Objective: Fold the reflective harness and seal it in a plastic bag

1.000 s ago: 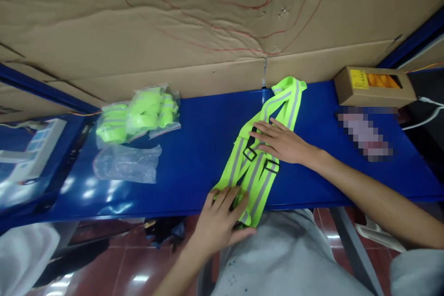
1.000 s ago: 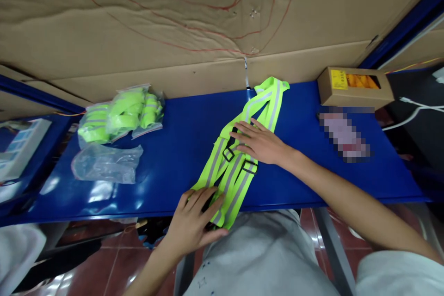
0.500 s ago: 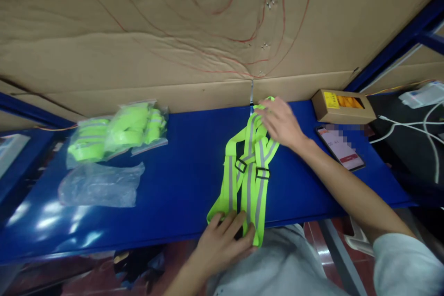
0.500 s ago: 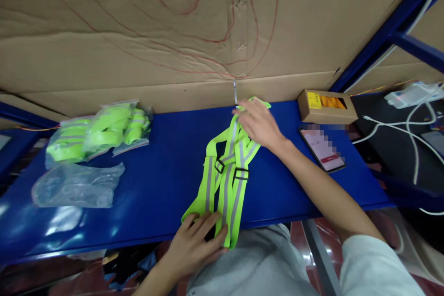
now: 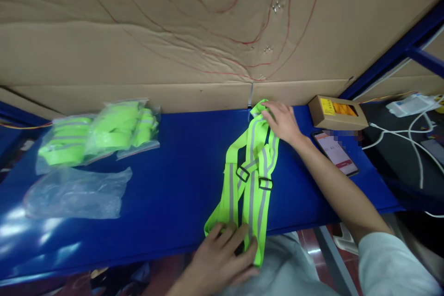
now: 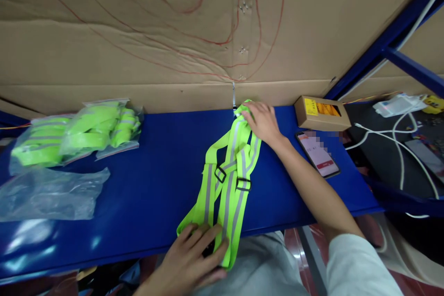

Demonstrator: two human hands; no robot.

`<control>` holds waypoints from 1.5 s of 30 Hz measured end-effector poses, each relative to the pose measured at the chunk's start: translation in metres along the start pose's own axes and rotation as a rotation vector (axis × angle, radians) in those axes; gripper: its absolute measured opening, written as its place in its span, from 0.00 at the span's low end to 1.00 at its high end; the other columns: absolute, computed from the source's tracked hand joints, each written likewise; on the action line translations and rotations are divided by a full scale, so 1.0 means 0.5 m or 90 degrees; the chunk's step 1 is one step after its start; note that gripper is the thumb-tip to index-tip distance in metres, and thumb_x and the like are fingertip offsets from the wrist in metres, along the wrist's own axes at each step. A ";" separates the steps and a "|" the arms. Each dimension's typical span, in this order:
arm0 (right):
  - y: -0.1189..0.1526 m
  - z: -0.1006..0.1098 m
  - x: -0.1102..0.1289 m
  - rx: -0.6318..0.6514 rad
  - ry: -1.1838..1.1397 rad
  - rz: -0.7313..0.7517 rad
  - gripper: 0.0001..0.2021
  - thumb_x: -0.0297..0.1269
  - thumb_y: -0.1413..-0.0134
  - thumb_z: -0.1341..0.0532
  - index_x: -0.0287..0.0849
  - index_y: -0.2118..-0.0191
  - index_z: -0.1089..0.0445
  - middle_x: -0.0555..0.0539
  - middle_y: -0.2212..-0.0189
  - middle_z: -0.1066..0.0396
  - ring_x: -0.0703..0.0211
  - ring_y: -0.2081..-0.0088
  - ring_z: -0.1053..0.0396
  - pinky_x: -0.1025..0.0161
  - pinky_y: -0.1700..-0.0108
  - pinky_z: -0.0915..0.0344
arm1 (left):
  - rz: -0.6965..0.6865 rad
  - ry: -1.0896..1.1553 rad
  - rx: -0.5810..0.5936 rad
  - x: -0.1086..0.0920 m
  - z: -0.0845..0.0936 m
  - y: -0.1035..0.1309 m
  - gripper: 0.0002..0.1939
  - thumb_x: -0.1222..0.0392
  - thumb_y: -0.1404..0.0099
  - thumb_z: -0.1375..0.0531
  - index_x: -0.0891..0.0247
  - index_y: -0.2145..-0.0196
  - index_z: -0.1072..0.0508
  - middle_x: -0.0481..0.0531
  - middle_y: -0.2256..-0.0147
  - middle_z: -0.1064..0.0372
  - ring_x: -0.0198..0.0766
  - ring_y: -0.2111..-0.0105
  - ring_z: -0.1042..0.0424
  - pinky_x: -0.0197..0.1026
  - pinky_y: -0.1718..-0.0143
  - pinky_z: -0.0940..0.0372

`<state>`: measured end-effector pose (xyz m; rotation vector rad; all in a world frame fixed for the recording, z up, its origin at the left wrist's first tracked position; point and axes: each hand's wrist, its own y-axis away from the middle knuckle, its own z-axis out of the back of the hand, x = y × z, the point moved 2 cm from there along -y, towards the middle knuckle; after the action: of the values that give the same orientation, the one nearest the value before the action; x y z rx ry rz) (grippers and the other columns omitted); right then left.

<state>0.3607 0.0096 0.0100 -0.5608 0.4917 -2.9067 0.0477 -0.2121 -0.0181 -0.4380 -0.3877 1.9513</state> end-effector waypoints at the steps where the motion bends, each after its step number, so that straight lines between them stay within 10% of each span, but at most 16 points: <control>1: -0.004 0.014 -0.013 -0.030 0.020 -0.052 0.25 0.54 0.28 0.51 0.45 0.41 0.28 0.37 0.40 0.27 0.36 0.37 0.34 0.35 0.35 0.42 | 0.010 0.014 0.006 0.000 0.010 -0.006 0.26 0.35 0.25 0.51 0.52 0.48 0.23 0.53 0.50 0.23 0.46 0.55 0.28 0.51 0.49 0.43; 5: -0.027 0.031 -0.075 -0.085 -0.029 -0.178 0.25 0.53 0.41 0.36 0.42 0.44 0.29 0.33 0.44 0.31 0.34 0.43 0.30 0.37 0.40 0.35 | 0.072 0.057 -0.038 0.027 0.071 -0.064 0.27 0.38 0.23 0.52 0.56 0.44 0.24 0.58 0.51 0.23 0.48 0.51 0.26 0.55 0.42 0.44; 9: -0.046 0.009 -0.134 -0.092 -0.177 -0.258 0.33 0.48 0.54 0.29 0.42 0.43 0.33 0.33 0.40 0.37 0.39 0.44 0.30 0.40 0.36 0.36 | 0.166 0.113 -0.089 0.146 0.086 -0.205 0.13 0.61 0.25 0.44 0.59 0.48 0.24 0.56 0.51 0.23 0.44 0.52 0.24 0.48 0.48 0.36; 13: -0.050 0.001 -0.148 -0.043 -0.230 -0.272 0.28 0.46 0.58 0.30 0.43 0.49 0.30 0.39 0.50 0.27 0.42 0.49 0.27 0.40 0.41 0.32 | 0.448 0.444 -0.026 0.314 -0.015 -0.388 0.08 0.59 0.32 0.37 0.60 0.57 0.21 0.54 0.60 0.21 0.45 0.59 0.24 0.46 0.52 0.34; 17: -0.051 0.009 -0.122 0.006 -0.309 -0.213 0.21 0.47 0.51 0.35 0.43 0.52 0.28 0.44 0.56 0.23 0.48 0.55 0.25 0.47 0.48 0.27 | 0.525 0.557 -0.018 0.399 -0.123 -0.502 0.13 0.51 0.39 0.31 0.64 0.67 0.21 0.55 0.69 0.23 0.48 0.64 0.24 0.47 0.58 0.32; 32: -0.037 0.078 -0.078 0.226 -0.454 -0.123 0.37 0.58 0.42 0.33 0.52 0.31 0.38 0.45 0.35 0.31 0.43 0.36 0.31 0.44 0.36 0.32 | 0.540 0.883 -0.255 0.443 -0.201 -0.491 0.28 0.52 0.48 0.25 0.59 0.56 0.34 0.50 0.61 0.23 0.39 0.62 0.23 0.42 0.58 0.28; 45: -0.102 0.095 -0.058 0.218 -0.517 -0.148 0.25 0.63 0.38 0.39 0.48 0.52 0.19 0.47 0.51 0.18 0.47 0.49 0.23 0.50 0.43 0.27 | 0.364 0.726 -0.214 0.418 -0.231 -0.484 0.29 0.47 0.38 0.30 0.57 0.46 0.36 0.51 0.58 0.26 0.39 0.59 0.25 0.41 0.53 0.32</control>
<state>0.4019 0.0493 0.0593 -1.6841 -0.1863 -2.5268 0.2147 0.0834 -0.0361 -1.9057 0.1925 1.7950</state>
